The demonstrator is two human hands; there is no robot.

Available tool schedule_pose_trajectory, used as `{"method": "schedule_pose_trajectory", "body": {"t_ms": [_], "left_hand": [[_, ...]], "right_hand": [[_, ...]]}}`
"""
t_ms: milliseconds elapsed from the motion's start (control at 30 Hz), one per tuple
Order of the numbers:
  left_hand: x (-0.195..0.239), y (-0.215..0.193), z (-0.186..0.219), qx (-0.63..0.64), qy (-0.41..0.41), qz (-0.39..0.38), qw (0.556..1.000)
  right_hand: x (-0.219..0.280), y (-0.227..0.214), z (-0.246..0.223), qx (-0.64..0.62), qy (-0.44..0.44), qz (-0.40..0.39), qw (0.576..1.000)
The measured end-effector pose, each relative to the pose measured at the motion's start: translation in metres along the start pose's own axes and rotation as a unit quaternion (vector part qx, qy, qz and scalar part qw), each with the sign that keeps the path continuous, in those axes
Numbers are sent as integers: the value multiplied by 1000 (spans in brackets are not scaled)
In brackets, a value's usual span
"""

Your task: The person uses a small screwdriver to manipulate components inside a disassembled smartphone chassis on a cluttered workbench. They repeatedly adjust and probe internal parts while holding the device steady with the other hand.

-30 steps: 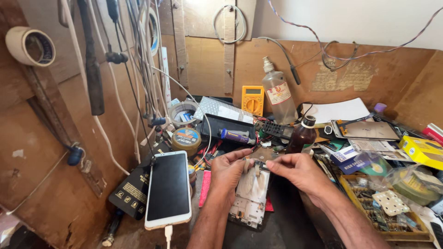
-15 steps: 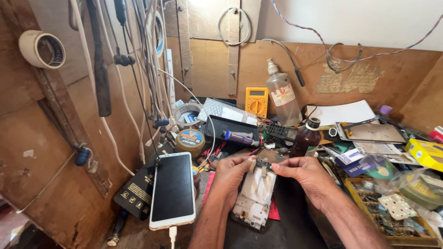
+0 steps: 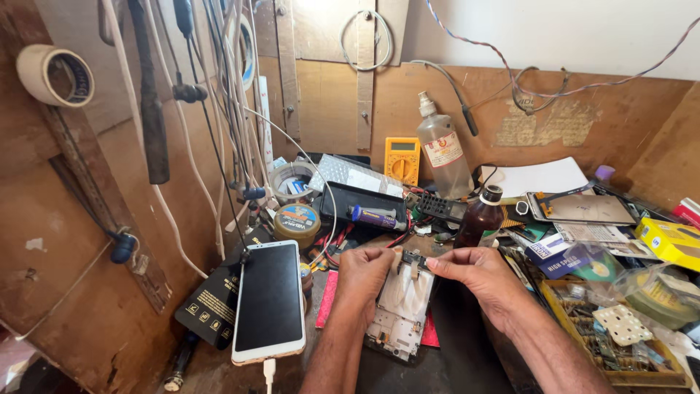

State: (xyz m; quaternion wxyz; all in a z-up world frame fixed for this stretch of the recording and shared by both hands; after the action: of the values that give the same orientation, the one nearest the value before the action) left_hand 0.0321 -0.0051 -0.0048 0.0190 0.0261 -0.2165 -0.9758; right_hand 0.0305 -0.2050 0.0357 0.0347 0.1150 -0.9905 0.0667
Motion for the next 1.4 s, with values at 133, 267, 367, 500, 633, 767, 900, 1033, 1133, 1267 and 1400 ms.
{"method": "schedule_pose_trajectory", "body": {"t_ms": [133, 267, 367, 500, 633, 767, 900, 1033, 1133, 1267, 1400], "left_hand": [[1, -1, -4, 10, -23, -13, 1000], [-1, 1, -6, -62, 8, -5, 998], [0, 1, -6, -89, 18, -2, 996], [1, 2, -4, -73, -5, -10, 997], [2, 1, -2, -70, -4, -11, 997], [6, 4, -1, -135, 12, 5, 991], [11, 4, 3, -10, -15, -74, 997], [16, -1, 8, 54, -60, -143, 986], [14, 0, 8, 53, -59, -153, 985], [12, 1, 3, 25, -42, -155, 987], [9, 1, 0, 12, -38, -138, 990]], "right_hand": [[-2, 3, -6, 29, 2, -13, 999], [-6, 11, -9, 48, -23, -34, 998], [-8, 15, -11, 90, 4, -5, 996], [-11, 18, -14, 128, 6, 7, 992], [-14, 21, -12, 111, -12, 5, 994], [-12, 18, -10, 130, -22, 16, 991], [-13, 12, -8, 118, 5, 21, 993], [-19, 15, -4, 86, 4, 7, 996], [-22, 11, -3, 82, 9, 6, 997], [-24, 12, -4, 98, 14, 4, 995], [-23, 12, -9, 110, 25, -23, 993]]}}
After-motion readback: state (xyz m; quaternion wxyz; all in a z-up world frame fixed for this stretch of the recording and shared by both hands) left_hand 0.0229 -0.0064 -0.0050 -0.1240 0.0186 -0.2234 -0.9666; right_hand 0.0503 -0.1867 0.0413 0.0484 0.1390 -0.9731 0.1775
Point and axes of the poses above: each hand's wrist, its own x-axis away from the middle knuckle, its own y-axis out of the palm, z = x × y, the point moved 3 cm from there along -x, towards the middle knuckle, and after that the axes turned 5 degrees about -z, right-handed, at the moved point
